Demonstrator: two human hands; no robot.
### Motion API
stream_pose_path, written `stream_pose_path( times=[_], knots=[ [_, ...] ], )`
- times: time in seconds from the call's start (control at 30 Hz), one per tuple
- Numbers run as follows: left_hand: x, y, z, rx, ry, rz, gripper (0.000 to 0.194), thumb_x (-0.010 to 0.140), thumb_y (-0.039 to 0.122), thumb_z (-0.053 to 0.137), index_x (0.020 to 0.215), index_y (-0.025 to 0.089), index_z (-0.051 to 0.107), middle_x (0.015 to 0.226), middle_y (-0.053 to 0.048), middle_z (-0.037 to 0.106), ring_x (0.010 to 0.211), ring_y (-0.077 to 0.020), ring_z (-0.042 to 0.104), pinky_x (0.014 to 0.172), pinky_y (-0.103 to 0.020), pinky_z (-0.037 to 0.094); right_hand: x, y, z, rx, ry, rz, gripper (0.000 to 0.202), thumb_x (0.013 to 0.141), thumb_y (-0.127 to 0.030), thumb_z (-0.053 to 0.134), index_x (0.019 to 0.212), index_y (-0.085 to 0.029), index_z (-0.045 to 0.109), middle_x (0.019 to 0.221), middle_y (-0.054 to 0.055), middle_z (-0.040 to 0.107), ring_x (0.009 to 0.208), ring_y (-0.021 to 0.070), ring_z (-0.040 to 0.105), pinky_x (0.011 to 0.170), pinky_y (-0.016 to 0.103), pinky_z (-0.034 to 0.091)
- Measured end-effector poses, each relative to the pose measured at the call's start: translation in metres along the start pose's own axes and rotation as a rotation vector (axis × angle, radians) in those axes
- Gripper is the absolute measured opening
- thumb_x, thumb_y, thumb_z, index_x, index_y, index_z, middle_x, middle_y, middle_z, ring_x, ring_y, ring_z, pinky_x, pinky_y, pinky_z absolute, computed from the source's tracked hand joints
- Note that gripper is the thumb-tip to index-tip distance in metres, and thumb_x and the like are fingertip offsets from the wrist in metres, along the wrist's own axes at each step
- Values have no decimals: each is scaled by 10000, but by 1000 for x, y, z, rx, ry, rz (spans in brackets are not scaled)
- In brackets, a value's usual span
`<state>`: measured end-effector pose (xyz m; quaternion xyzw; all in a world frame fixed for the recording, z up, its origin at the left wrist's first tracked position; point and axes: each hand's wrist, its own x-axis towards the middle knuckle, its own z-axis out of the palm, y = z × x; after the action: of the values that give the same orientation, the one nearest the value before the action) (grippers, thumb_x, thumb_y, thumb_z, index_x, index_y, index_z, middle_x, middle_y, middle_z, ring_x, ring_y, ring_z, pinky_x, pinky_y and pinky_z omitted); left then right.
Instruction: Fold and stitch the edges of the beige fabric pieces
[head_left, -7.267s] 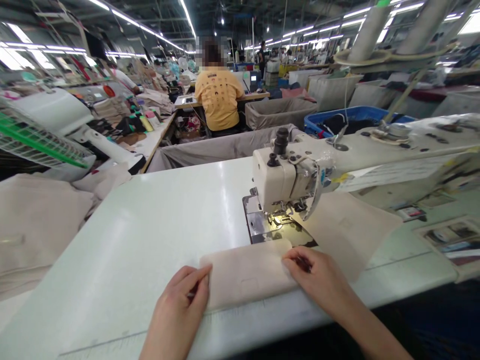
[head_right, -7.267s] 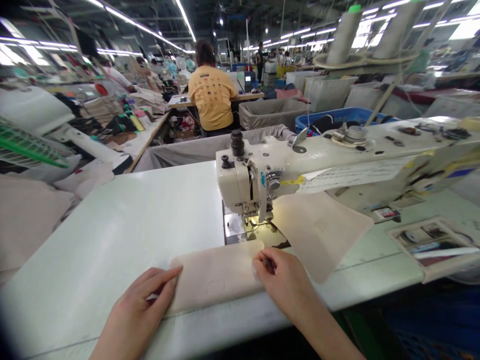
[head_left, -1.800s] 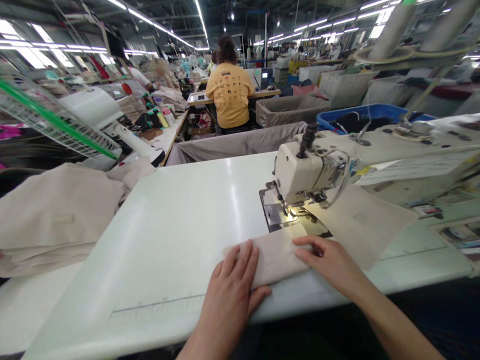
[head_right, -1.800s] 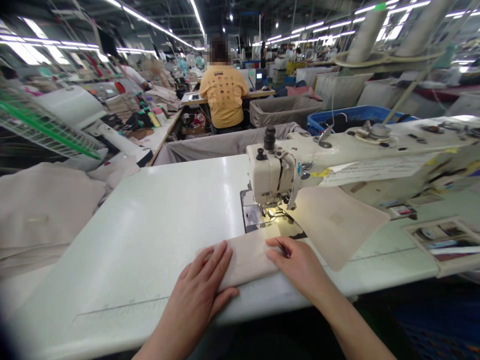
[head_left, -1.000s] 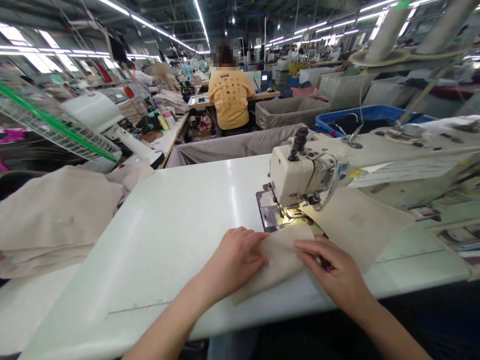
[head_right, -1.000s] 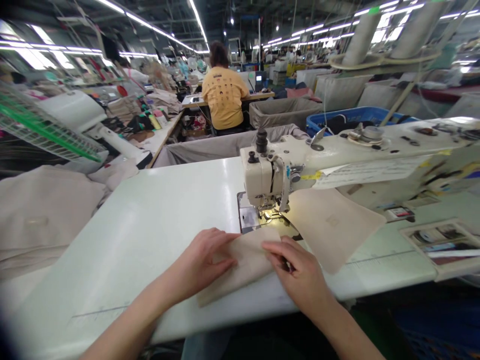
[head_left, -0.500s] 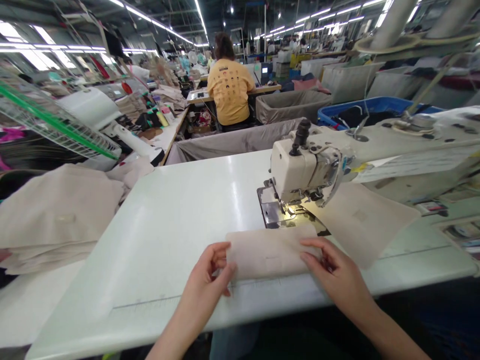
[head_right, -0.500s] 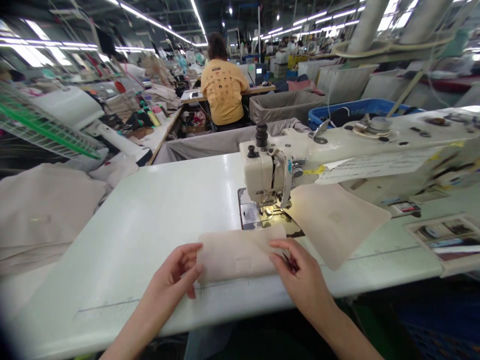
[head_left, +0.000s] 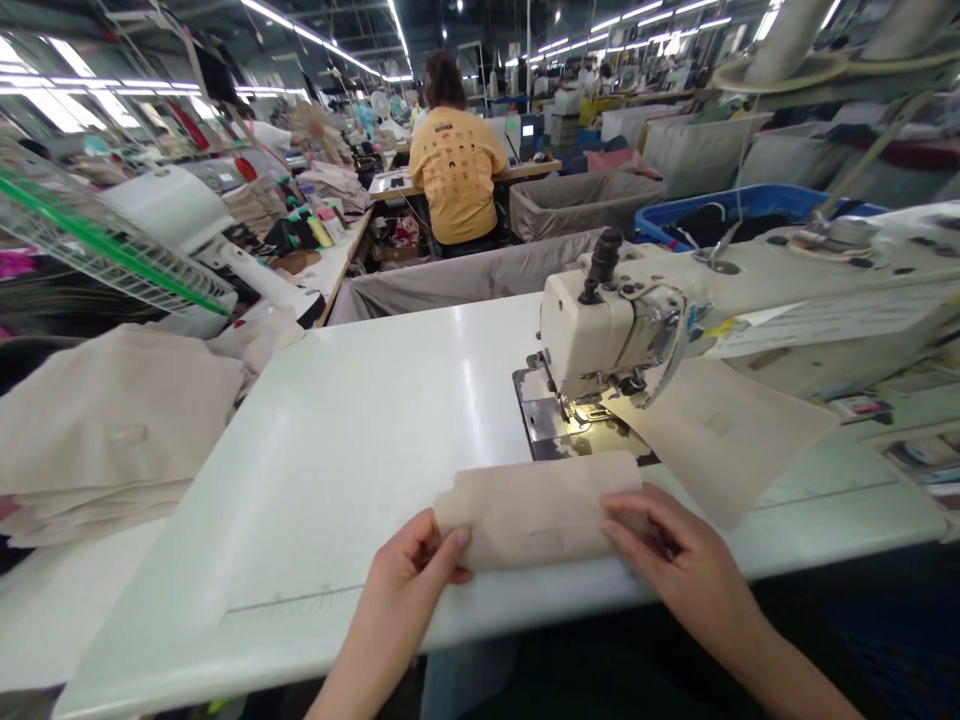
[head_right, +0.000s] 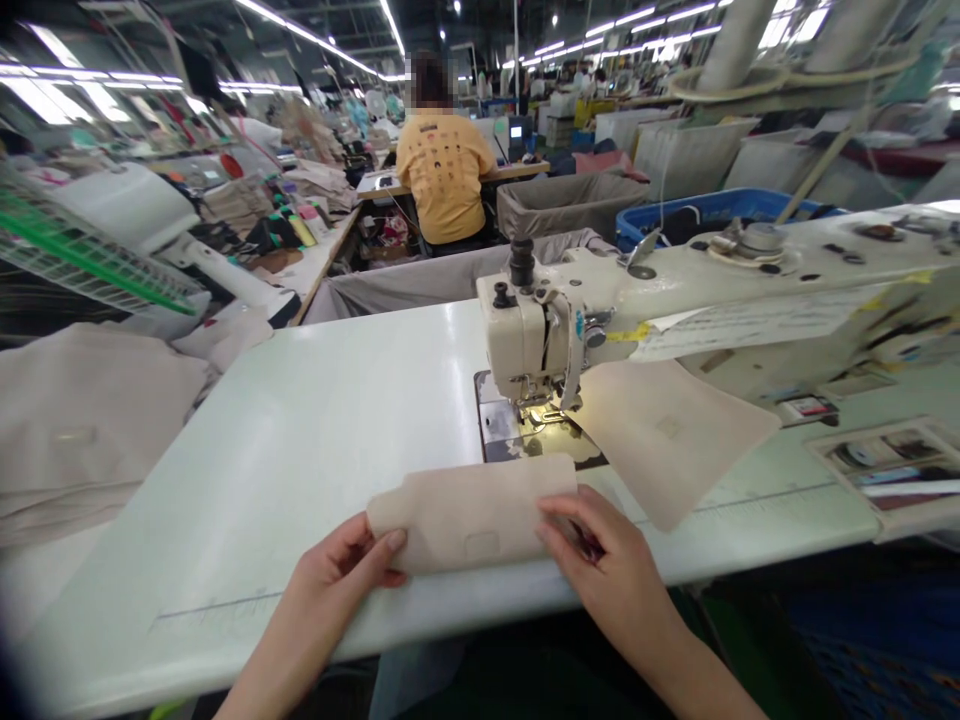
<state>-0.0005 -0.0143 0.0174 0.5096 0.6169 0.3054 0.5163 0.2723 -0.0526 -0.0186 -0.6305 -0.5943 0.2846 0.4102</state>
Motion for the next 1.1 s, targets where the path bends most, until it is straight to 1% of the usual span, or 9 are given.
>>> stream_pose_path(
  times=[0.1, 0.23, 0.37, 0.53, 0.67, 0.73, 0.83, 1.0, 1.1],
  knots=[
    [0, -5, 1, 96, 43, 28, 406, 760, 569, 672, 630, 198, 571, 605, 27, 517, 602, -149, 563, 576, -256, 545, 1, -1, 0, 17, -24, 80, 216, 877, -423, 639, 976, -285, 771, 1005, 38, 754, 877, 234, 697, 692, 277, 552],
    [1, -6, 4, 177, 52, 9, 393, 802, 587, 611, 707, 206, 595, 622, 27, 517, 582, -151, 539, 518, -247, 522, 3, 0, 3, 14, -49, 156, 249, 866, -437, 619, 949, -272, 785, 982, 43, 768, 877, 246, 708, 703, 291, 564],
    [-1, 0, 8, 211, 99, -2, 355, 805, 562, 605, 729, 215, 601, 594, 40, 497, 573, -151, 520, 485, -226, 487, 5, 0, 3, -1, -61, 154, 246, 864, -434, 628, 962, -270, 783, 989, 37, 765, 885, 240, 711, 700, 285, 572],
    [-1, -1, 8, 256, 124, -30, 348, 792, 547, 613, 687, 218, 572, 578, 47, 482, 566, -148, 524, 501, -224, 495, 3, -2, 2, -17, 22, 118, 246, 885, -418, 621, 1021, -279, 772, 1048, 40, 743, 941, 227, 696, 734, 274, 563],
    [-1, -4, 5, 297, 78, -40, 378, 786, 562, 620, 656, 216, 541, 570, 44, 509, 541, -146, 549, 496, -220, 488, 1, -4, 2, -20, -24, 141, 209, 899, -400, 606, 967, -288, 769, 954, 16, 735, 864, 197, 690, 695, 251, 538],
    [-3, -2, 7, 307, 111, -35, 384, 797, 557, 618, 648, 216, 522, 551, 56, 490, 490, -127, 521, 469, -206, 463, 2, -3, 1, -12, -44, 159, 197, 898, -398, 613, 959, -293, 768, 965, 7, 738, 874, 191, 689, 707, 242, 532],
    [-4, 0, 10, 279, 170, -22, 370, 810, 560, 610, 686, 216, 558, 549, 70, 460, 443, -110, 486, 442, -200, 445, 4, -2, 0, -7, -52, 177, 192, 904, -396, 612, 957, -299, 768, 992, -1, 740, 907, 190, 686, 721, 237, 522],
    [2, -4, 9, 286, 52, -45, 374, 794, 581, 608, 720, 215, 592, 572, 57, 486, 513, -148, 571, 478, -226, 488, 6, -4, -5, -4, -48, 163, 198, 900, -413, 619, 941, -288, 766, 937, 6, 725, 847, 186, 671, 665, 239, 502],
    [4, -9, 7, 341, 53, -50, 392, 830, 587, 566, 694, 220, 539, 553, 66, 479, 454, -132, 539, 461, -222, 452, 4, -7, -6, -15, -45, 135, 200, 914, -411, 606, 920, -282, 759, 829, -3, 687, 749, 170, 640, 630, 240, 478]
  ],
)
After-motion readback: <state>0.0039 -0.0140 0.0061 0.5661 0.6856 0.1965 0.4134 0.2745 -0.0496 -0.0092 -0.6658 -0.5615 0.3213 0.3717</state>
